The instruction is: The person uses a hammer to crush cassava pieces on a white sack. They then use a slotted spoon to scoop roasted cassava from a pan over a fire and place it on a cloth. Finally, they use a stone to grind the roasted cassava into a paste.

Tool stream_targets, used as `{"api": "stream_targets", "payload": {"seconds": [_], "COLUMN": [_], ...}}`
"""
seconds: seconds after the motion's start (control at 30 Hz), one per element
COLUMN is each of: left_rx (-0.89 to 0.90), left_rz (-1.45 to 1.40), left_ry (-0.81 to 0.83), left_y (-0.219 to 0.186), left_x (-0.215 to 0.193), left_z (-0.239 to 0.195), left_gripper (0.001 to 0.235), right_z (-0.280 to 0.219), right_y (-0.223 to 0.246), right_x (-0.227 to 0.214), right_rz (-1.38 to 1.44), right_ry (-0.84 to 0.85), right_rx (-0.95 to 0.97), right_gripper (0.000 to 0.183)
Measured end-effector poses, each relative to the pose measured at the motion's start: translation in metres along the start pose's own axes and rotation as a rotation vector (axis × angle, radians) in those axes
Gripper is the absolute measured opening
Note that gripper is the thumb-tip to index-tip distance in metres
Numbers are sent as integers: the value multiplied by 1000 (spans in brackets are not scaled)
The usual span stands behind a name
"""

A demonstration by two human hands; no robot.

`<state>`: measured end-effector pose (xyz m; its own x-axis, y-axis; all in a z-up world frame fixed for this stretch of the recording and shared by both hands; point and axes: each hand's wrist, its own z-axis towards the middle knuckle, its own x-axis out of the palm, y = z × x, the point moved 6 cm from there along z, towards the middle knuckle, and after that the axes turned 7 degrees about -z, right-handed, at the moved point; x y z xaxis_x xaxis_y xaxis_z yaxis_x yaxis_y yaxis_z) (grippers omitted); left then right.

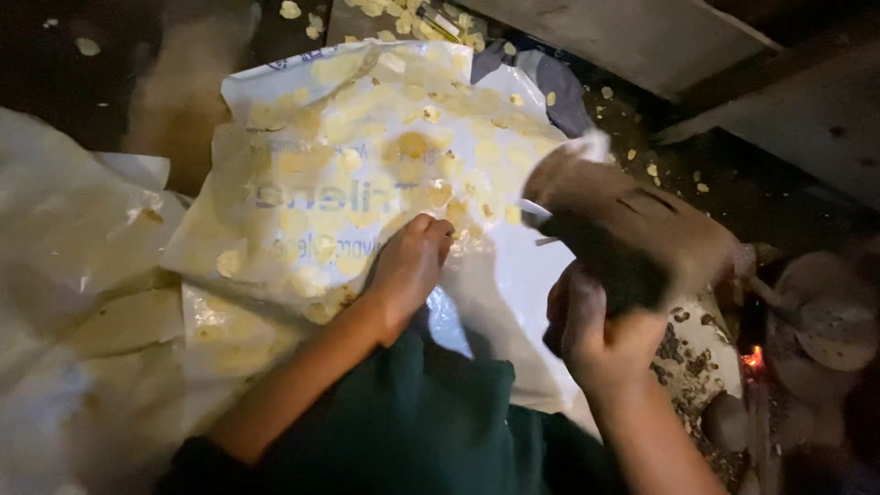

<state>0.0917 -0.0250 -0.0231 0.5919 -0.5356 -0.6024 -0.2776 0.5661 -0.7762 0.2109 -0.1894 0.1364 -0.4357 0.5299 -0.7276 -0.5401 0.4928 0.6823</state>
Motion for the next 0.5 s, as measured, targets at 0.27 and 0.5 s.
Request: {"api": "stream_targets", "payload": {"seconds": [0.27, 0.5], "left_rx": [-350, -454], "left_rz": [-161, -1043], "left_ry": [-204, -363], "left_y": [1, 61], "left_x": [-96, -87], "left_z": [-20, -35], "left_gripper": [32, 24], "right_z": [14, 33], "right_y": [-51, 5], "right_x": [111, 52], "right_rz": [-461, -307], "right_ry": [366, 346], "right_rx": [80, 107], "right_gripper": [48, 40]}}
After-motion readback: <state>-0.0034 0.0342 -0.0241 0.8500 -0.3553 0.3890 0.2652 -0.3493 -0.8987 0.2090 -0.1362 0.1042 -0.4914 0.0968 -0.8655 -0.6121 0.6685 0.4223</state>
